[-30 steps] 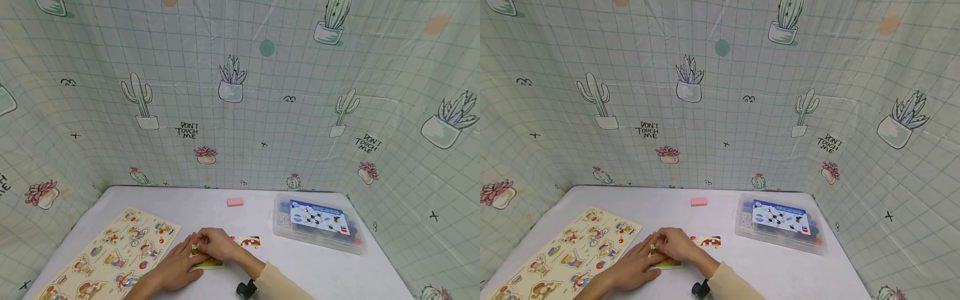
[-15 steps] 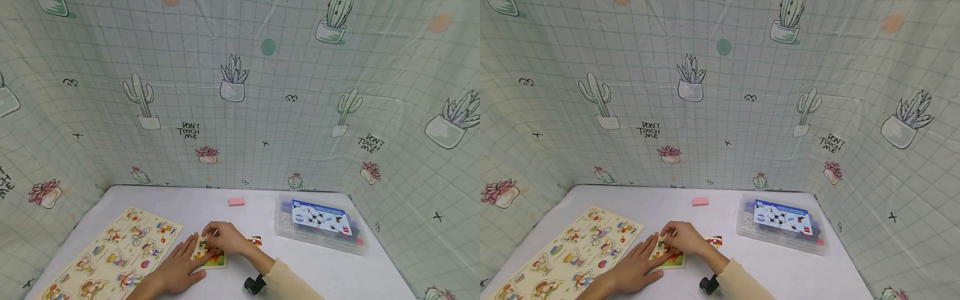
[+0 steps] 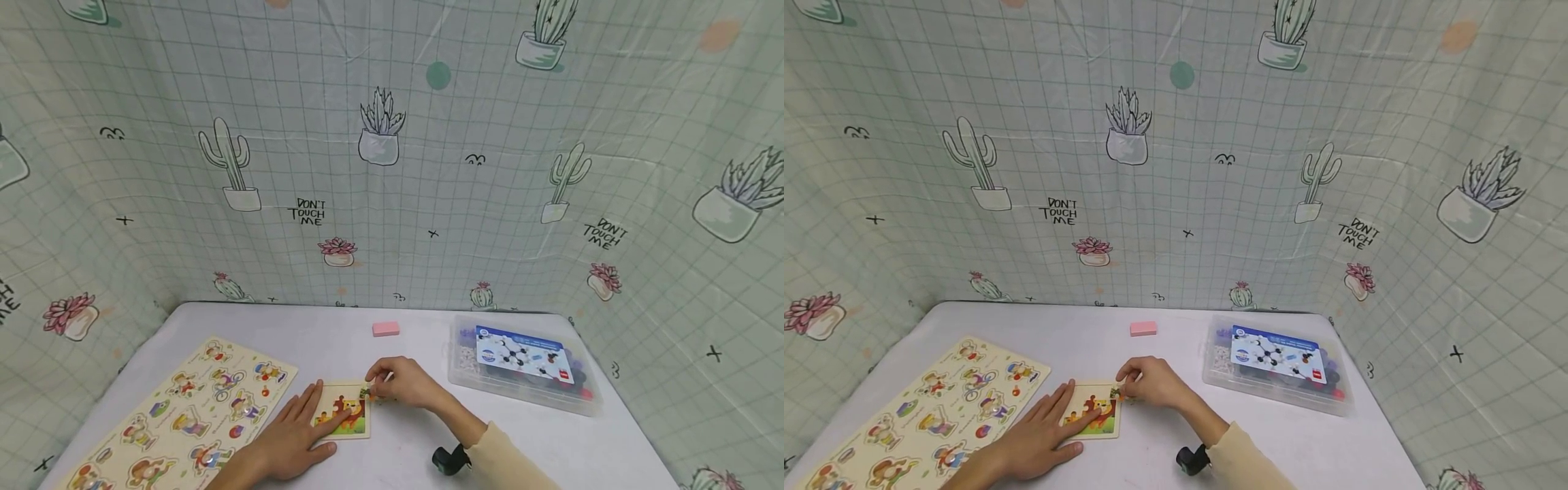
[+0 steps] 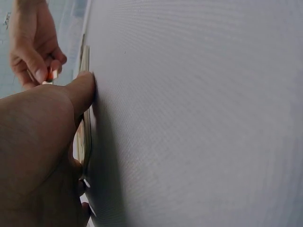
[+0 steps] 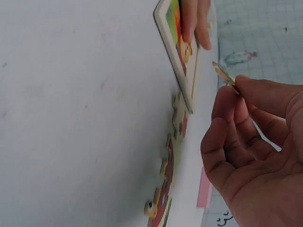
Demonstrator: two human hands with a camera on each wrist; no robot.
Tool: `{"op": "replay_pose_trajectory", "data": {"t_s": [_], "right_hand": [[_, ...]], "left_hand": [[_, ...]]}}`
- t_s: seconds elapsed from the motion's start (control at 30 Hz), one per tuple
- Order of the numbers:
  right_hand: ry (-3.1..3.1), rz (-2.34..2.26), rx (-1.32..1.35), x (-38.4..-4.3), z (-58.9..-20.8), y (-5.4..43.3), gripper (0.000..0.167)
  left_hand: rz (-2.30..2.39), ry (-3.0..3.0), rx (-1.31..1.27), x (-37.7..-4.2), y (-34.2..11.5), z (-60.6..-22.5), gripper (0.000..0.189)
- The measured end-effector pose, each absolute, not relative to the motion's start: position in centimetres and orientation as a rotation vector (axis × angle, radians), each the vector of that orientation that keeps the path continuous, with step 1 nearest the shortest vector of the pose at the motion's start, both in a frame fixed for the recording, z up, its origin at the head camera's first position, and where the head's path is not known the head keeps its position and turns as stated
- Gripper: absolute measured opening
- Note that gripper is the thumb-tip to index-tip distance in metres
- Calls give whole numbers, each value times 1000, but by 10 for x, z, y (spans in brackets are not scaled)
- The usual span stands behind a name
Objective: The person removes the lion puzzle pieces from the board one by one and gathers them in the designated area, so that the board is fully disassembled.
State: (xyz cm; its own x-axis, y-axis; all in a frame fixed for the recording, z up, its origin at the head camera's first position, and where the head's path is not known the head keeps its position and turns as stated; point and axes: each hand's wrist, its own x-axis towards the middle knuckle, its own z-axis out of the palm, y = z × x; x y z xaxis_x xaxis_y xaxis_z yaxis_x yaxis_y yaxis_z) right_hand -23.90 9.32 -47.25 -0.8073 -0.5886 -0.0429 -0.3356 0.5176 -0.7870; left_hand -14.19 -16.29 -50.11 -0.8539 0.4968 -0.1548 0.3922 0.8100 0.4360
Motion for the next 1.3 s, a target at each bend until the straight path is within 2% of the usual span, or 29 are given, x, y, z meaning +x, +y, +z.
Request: {"op": "replay_pose_trajectory", "data": {"t_s": [0.37, 1.3], "right_hand": [[2433, -1083, -744, -232, -480, 109, 10], [2629, -836, -876, -223, -490, 104, 7]], "left_hand": [[670, 2713, 709, -141, -165, -504, 57], [623, 2752, 710, -140, -163, -499, 57]]}}
